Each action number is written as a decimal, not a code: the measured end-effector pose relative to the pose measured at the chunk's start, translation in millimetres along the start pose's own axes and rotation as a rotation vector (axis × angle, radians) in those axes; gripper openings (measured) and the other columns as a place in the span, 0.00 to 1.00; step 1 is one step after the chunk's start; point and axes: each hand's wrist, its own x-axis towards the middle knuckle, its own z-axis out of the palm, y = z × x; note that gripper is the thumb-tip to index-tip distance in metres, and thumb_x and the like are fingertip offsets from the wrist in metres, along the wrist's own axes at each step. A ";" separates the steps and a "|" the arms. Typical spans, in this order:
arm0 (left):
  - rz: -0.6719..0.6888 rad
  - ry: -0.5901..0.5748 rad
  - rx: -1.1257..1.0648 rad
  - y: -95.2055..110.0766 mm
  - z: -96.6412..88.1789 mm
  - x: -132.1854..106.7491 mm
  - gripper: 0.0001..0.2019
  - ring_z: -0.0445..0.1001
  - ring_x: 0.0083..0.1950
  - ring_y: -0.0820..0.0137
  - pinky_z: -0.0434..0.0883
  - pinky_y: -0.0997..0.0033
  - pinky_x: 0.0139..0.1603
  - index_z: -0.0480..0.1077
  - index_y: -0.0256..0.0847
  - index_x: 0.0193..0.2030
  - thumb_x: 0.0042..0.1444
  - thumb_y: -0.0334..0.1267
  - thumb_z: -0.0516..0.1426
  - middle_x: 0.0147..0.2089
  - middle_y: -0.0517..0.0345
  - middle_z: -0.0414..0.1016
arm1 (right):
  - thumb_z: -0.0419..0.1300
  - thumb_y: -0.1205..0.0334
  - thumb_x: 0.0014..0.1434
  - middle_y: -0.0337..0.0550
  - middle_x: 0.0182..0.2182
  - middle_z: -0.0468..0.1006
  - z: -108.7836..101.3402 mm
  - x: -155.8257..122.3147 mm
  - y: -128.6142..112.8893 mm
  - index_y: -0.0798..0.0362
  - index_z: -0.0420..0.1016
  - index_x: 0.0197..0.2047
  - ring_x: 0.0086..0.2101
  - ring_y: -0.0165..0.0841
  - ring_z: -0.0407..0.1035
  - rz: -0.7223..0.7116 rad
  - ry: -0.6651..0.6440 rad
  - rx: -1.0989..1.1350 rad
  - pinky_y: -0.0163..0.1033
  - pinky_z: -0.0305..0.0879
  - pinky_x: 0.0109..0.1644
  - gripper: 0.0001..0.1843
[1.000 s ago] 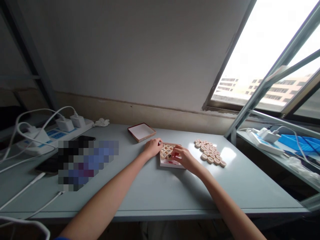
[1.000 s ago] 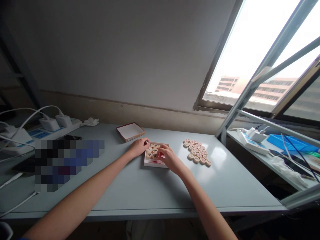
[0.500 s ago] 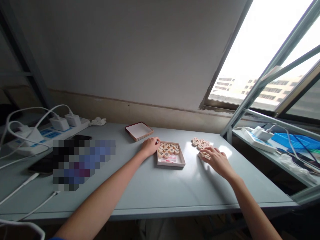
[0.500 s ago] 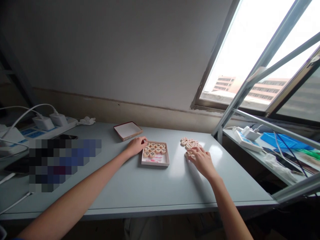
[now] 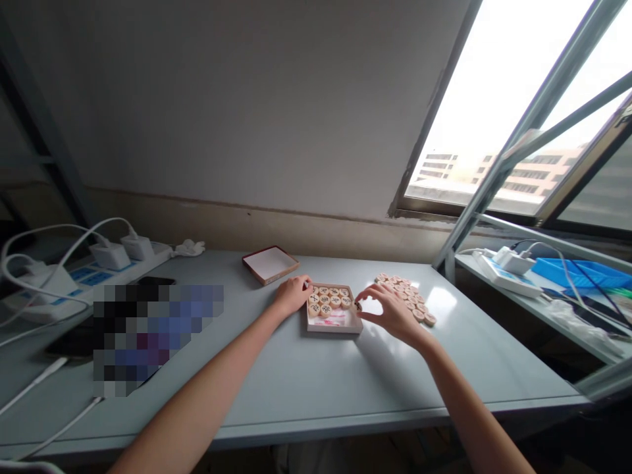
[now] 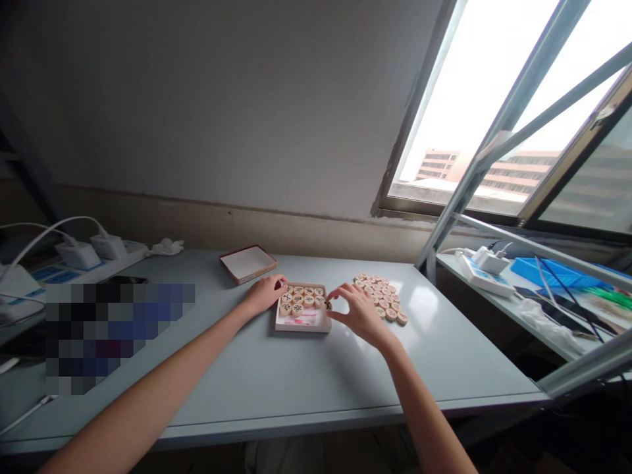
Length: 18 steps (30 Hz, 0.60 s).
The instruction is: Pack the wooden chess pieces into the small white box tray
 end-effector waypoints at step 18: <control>-0.005 -0.002 0.024 0.1 -0.4 -0.4 0.11 0.72 0.40 0.67 0.64 0.73 0.37 0.69 0.43 0.41 0.54 0.38 0.49 0.39 0.55 0.75 | 0.57 0.52 0.53 0.40 0.30 0.73 18.6 18.1 -31.5 0.50 0.70 0.25 0.33 0.36 0.63 -0.002 -0.091 -0.184 0.42 0.50 0.39 0.11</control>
